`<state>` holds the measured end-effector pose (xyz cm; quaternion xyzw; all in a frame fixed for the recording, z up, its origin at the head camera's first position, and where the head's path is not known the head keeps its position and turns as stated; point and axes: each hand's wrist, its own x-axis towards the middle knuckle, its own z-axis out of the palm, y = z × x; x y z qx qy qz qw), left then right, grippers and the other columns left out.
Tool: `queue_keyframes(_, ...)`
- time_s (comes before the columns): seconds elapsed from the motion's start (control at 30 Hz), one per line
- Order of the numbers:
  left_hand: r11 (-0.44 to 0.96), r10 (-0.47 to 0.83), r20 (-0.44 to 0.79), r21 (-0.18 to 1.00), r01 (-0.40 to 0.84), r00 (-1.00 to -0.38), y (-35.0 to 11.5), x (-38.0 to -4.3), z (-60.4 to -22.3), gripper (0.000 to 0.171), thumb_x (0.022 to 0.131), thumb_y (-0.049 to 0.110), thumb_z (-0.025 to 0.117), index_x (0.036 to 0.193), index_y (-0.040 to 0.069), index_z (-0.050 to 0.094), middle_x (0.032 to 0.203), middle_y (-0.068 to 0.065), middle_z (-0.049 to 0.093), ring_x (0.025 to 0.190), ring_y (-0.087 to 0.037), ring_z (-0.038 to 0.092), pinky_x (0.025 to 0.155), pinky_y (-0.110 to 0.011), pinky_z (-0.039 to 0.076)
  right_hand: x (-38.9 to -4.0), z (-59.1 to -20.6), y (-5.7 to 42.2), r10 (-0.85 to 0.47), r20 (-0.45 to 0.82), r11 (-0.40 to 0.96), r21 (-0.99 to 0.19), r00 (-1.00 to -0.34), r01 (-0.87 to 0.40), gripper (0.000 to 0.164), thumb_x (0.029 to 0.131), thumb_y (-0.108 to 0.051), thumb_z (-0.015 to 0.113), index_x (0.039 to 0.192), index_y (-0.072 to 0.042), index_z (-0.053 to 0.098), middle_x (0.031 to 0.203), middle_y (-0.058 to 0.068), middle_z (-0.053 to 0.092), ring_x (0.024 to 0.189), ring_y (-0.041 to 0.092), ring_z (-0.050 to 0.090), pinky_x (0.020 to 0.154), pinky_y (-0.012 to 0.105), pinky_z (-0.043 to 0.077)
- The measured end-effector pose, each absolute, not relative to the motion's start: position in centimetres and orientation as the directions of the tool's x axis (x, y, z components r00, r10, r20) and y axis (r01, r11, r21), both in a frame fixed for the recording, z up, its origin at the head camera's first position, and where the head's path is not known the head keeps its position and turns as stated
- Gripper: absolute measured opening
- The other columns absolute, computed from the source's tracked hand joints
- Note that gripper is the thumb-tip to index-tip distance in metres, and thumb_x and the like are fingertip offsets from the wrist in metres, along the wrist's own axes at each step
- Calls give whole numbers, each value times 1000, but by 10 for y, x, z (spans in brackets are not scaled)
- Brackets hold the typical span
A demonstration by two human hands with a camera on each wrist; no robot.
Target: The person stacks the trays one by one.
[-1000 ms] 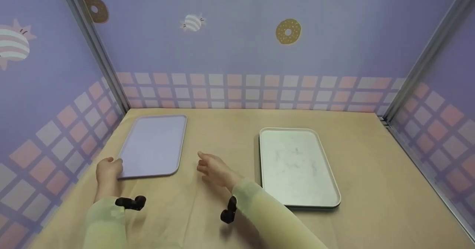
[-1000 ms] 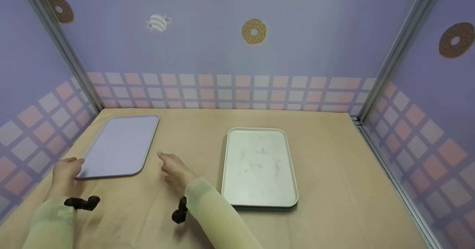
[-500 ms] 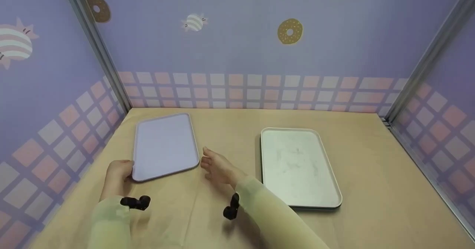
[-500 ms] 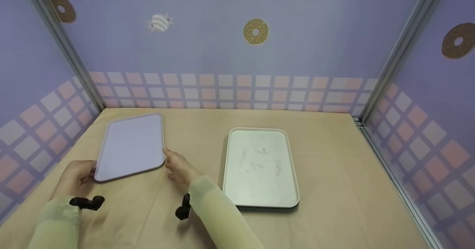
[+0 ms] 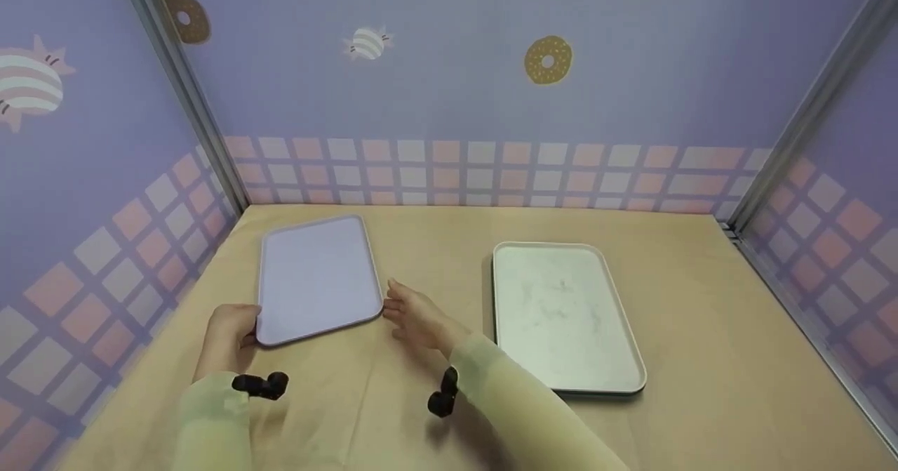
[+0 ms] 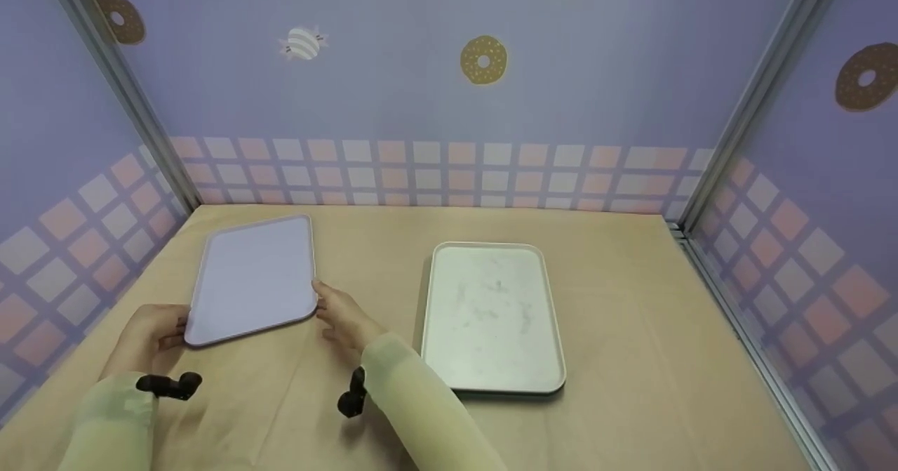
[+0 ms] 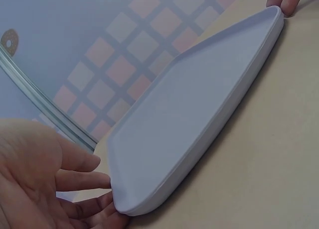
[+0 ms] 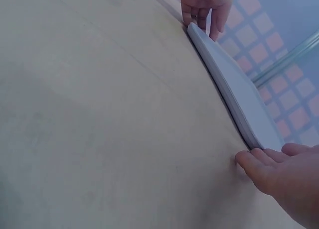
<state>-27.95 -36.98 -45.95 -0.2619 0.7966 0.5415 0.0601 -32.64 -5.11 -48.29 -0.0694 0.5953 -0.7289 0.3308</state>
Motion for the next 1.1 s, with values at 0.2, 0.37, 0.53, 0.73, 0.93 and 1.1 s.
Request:
queue_keyframes(0.2,204,-346,-388,858,-472,-854,-364,-278,-463,44,96,7,51,130,-21,53,76,-2,64,67,-11,64,64,-25,59,-323,-483,-43,-394,-294,-22,-944,-871,328,71,110,-44,37,153,12,32,143,29,58,130,37,62,119,49,42)
queue_keyframes(0.37,185,-338,-400,859,-477,-852,-358,-277,-463,38,97,7,53,126,-17,57,72,1,66,66,-10,65,63,-25,59,-318,-482,-40,-272,-299,53,-954,-915,296,62,111,-38,36,142,14,48,118,25,73,95,28,77,91,36,61)
queue_keyframes(0.53,190,-309,-423,850,-491,-852,-356,-276,-460,35,99,8,51,125,-16,57,75,1,68,69,-9,66,67,-25,61,-321,-484,-35,-235,-325,109,-945,-916,308,56,112,-34,33,130,12,59,102,24,77,70,20,76,71,31,64)
queue_keyframes(0.73,232,-277,-456,822,-520,-846,-359,-276,-455,34,103,11,47,123,-14,58,75,2,66,70,-8,64,68,-24,61,-326,-483,-28,-263,-349,159,-935,-899,316,54,112,-32,34,122,13,62,93,24,78,62,19,72,70,34,65)
queue_keyframes(0.93,216,-293,-442,833,-509,-848,-357,-281,-453,45,105,14,46,138,-16,47,86,-3,65,78,-12,65,76,-27,60,-328,-481,-31,-216,-343,158,-936,-914,314,48,109,-30,40,128,9,60,106,17,74,81,19,73,82,34,63)
queue_keyframes(1.1,194,-334,-424,843,-502,-841,-353,-284,-453,45,104,14,46,138,-16,46,91,-8,61,82,-18,63,78,-30,57,-332,-484,-35,-237,-331,81,-944,-914,320,50,106,-27,45,144,6,52,127,18,68,105,23,71,99,39,58)
